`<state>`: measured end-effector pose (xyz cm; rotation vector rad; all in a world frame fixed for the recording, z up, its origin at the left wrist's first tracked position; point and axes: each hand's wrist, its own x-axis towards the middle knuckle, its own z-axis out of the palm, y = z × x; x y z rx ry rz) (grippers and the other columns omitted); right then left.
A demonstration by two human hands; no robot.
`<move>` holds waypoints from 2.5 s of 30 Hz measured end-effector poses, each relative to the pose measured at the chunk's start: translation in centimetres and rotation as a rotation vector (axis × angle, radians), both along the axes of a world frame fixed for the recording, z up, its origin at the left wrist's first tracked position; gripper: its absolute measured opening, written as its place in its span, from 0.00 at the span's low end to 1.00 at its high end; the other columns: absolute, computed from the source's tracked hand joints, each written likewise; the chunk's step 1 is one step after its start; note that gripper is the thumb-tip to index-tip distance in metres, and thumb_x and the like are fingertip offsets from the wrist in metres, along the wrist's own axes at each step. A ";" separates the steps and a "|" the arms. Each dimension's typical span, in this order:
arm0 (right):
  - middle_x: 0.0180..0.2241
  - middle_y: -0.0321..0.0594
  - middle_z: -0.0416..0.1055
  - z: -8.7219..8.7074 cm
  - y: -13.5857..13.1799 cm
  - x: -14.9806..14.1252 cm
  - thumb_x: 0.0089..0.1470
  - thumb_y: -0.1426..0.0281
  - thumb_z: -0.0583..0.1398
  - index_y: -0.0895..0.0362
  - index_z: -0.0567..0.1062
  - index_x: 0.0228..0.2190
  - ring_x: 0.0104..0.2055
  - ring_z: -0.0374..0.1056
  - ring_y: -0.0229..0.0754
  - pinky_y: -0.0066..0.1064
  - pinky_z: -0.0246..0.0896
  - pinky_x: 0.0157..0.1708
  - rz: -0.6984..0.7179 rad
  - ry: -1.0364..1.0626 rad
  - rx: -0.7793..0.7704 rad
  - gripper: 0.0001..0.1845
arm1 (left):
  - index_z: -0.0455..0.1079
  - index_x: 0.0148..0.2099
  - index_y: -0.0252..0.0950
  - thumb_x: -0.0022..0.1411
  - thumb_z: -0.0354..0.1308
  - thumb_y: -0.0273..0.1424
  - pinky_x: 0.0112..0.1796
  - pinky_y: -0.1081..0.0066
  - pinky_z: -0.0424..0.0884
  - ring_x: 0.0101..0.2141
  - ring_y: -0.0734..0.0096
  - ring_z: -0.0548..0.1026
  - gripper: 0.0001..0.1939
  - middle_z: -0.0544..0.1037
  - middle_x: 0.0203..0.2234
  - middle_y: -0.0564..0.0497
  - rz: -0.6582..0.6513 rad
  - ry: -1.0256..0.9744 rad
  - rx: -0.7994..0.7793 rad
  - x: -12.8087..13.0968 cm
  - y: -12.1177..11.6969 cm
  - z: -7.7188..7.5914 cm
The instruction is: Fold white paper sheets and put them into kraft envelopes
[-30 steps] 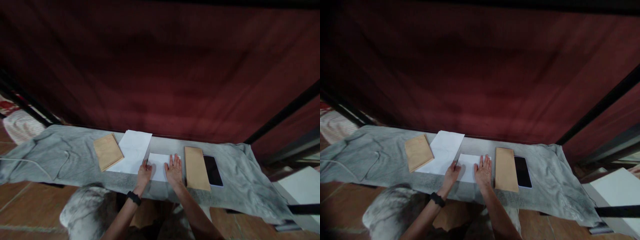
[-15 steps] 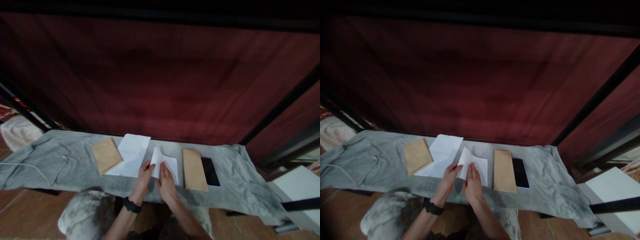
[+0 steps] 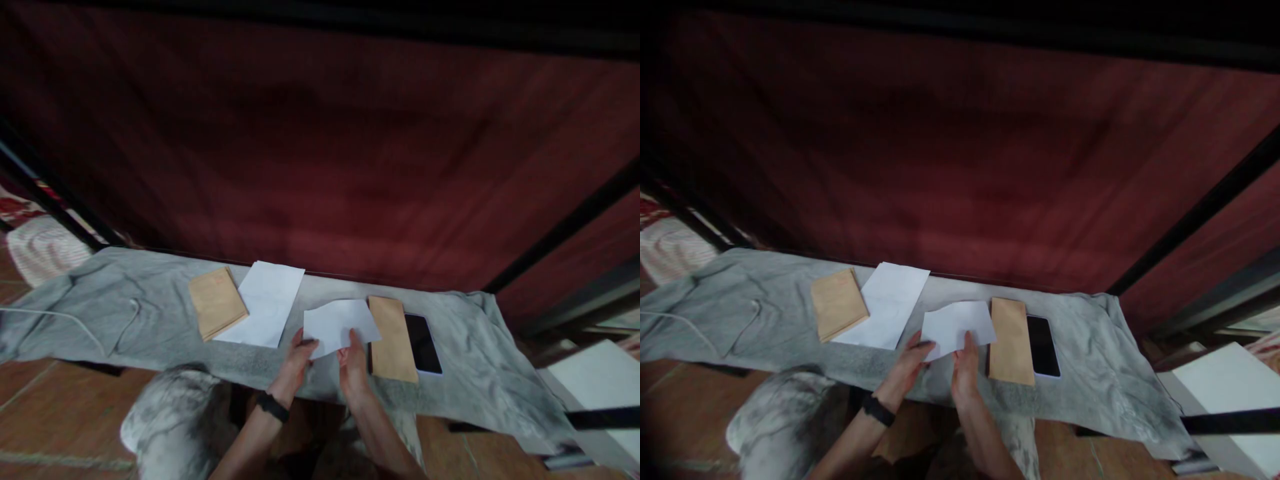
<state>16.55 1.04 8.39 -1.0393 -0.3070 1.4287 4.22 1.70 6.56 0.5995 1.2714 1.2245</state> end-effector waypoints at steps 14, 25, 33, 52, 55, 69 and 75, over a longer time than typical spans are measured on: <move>0.39 0.52 0.79 -2.6 -3.6 3.8 0.51 0.54 0.58 0.61 0.78 0.40 0.39 0.76 0.50 0.44 0.70 0.42 0.602 -0.372 -0.072 0.25 | 0.51 0.70 0.31 0.62 0.49 0.23 0.53 0.59 0.69 0.51 0.56 0.75 0.34 0.69 0.58 0.36 -0.158 1.232 0.190 -1.0 -0.2 -2.1; 0.67 0.53 0.53 -7.2 -1.3 3.8 0.67 0.67 0.44 0.60 0.63 0.63 0.70 0.44 0.51 0.58 0.39 0.66 0.453 -1.869 0.532 0.26 | 0.52 0.70 0.39 0.72 0.43 0.32 0.66 0.53 0.45 0.69 0.61 0.49 0.27 0.53 0.70 0.47 -0.573 1.579 0.625 1.1 -2.0 -3.6; 0.68 0.63 0.46 -7.9 -1.3 3.8 0.68 0.63 0.46 0.67 0.57 0.65 0.70 0.43 0.59 0.57 0.46 0.64 0.385 -2.012 0.448 0.31 | 0.53 0.70 0.37 0.72 0.43 0.34 0.67 0.54 0.39 0.69 0.63 0.46 0.27 0.54 0.69 0.48 -0.630 1.568 0.691 0.3 -2.3 -4.0; 0.68 0.53 0.49 -7.0 0.6 2.4 0.65 0.73 0.47 0.60 0.59 0.65 0.70 0.45 0.54 0.57 0.42 0.65 0.417 -1.992 0.453 0.28 | 0.52 0.70 0.35 0.70 0.42 0.30 0.67 0.54 0.40 0.68 0.65 0.51 0.28 0.56 0.68 0.45 -0.664 1.515 0.675 0.0 0.4 -4.2; 0.68 0.54 0.51 -7.0 0.8 2.1 0.66 0.71 0.46 0.61 0.57 0.65 0.70 0.46 0.53 0.55 0.44 0.64 0.381 -1.976 0.417 0.28 | 0.52 0.70 0.35 0.71 0.41 0.31 0.67 0.55 0.39 0.68 0.65 0.50 0.27 0.55 0.68 0.46 -0.662 1.520 0.670 0.1 2.1 -4.3; 0.67 0.46 0.54 -7.7 3.1 1.7 0.69 0.64 0.42 0.58 0.60 0.64 0.69 0.47 0.48 0.51 0.39 0.66 0.397 -1.892 0.399 0.27 | 0.54 0.69 0.33 0.70 0.42 0.31 0.66 0.53 0.42 0.68 0.61 0.50 0.27 0.56 0.68 0.44 -0.624 1.541 0.643 -0.3 4.8 -4.1; 0.68 0.47 0.52 -8.3 4.4 2.1 0.69 0.64 0.42 0.57 0.57 0.66 0.70 0.45 0.50 0.52 0.37 0.67 0.339 -1.905 0.374 0.28 | 0.54 0.70 0.37 0.71 0.44 0.33 0.66 0.51 0.42 0.68 0.59 0.50 0.27 0.56 0.68 0.45 -0.602 1.548 0.630 -0.5 4.8 -4.3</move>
